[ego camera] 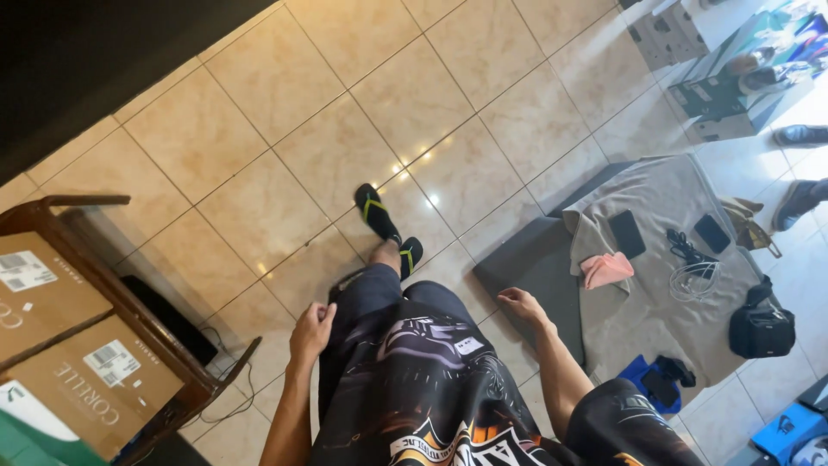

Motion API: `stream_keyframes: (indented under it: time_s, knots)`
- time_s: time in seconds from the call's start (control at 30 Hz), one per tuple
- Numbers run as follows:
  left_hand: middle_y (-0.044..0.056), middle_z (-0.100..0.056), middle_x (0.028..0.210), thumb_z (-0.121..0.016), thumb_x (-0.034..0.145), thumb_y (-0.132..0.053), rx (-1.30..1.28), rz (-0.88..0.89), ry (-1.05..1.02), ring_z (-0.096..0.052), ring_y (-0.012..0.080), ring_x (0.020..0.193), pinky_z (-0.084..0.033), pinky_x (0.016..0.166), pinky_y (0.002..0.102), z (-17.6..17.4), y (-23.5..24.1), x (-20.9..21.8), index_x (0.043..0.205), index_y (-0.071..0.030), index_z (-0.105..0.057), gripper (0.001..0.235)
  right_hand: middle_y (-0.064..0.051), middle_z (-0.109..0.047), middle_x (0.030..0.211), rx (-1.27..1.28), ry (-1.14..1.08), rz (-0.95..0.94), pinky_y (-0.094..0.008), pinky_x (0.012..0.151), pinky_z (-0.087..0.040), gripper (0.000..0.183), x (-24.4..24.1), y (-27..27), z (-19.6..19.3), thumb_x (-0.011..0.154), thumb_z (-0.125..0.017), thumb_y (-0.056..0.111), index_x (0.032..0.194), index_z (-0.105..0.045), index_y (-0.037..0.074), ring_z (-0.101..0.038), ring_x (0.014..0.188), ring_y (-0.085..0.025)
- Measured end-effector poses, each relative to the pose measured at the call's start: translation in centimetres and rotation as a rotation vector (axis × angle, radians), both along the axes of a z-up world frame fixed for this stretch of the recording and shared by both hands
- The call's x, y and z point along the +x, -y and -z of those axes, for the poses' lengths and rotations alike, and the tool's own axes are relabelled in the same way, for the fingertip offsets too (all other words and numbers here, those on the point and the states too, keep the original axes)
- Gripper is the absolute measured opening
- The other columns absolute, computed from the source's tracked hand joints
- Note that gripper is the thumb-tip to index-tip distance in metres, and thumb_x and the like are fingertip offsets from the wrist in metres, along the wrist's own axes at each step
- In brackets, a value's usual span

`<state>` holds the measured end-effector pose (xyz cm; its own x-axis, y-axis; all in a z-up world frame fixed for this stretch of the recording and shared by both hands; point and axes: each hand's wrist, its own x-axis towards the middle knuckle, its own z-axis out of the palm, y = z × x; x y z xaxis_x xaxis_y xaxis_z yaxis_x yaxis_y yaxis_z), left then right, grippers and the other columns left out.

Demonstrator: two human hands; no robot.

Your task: Cleaning and organizing shoe boxes on the floor using a cloth

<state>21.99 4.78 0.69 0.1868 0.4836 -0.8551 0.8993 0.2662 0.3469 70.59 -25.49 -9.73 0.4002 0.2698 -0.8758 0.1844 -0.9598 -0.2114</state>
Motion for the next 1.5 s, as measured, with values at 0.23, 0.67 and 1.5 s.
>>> stream_keyframes:
  time_s: [0.23,0.67,1.5]
  knots:
    - [0.013,-0.075,0.092,-0.054,0.094,-0.058,-0.227,-0.029,-0.171,-0.071,0.0269,0.08,-0.054,0.071,0.037,10.8,4.3,-5.1,0.115,-0.004,-0.067,0.06,-0.004,-0.076,0.109,0.018,-0.016,-0.113,-0.029,0.082,-0.056,0.04,7.7,-4.3,1.2,0.089,-0.073,0.036,0.124,-0.073,0.015,-0.071,0.095,-0.017]
    - [0.008,-0.069,0.128,-0.056,0.095,-0.048,0.141,-0.27,0.142,-0.067,0.0273,0.115,-0.051,0.095,0.037,1.7,-12.6,15.2,0.135,-0.012,-0.06,0.055,-0.01,-0.063,0.141,0.018,0.356,-0.243,-0.041,0.114,-0.041,0.11,30.0,-28.2,-12.5,0.091,-0.063,0.044,0.165,0.013,0.016,-0.052,0.137,-0.033]
    - [0.015,-0.046,0.157,-0.064,0.089,-0.053,-0.044,-0.67,0.098,-0.047,0.0292,0.145,-0.041,0.115,0.039,6.7,17.0,35.6,0.158,-0.012,-0.033,0.086,-0.03,-0.047,0.153,-0.217,0.543,-0.465,-0.05,0.116,-0.038,0.12,60.7,-31.5,-6.8,0.086,-0.071,0.049,0.165,0.011,0.01,-0.048,0.141,-0.046]
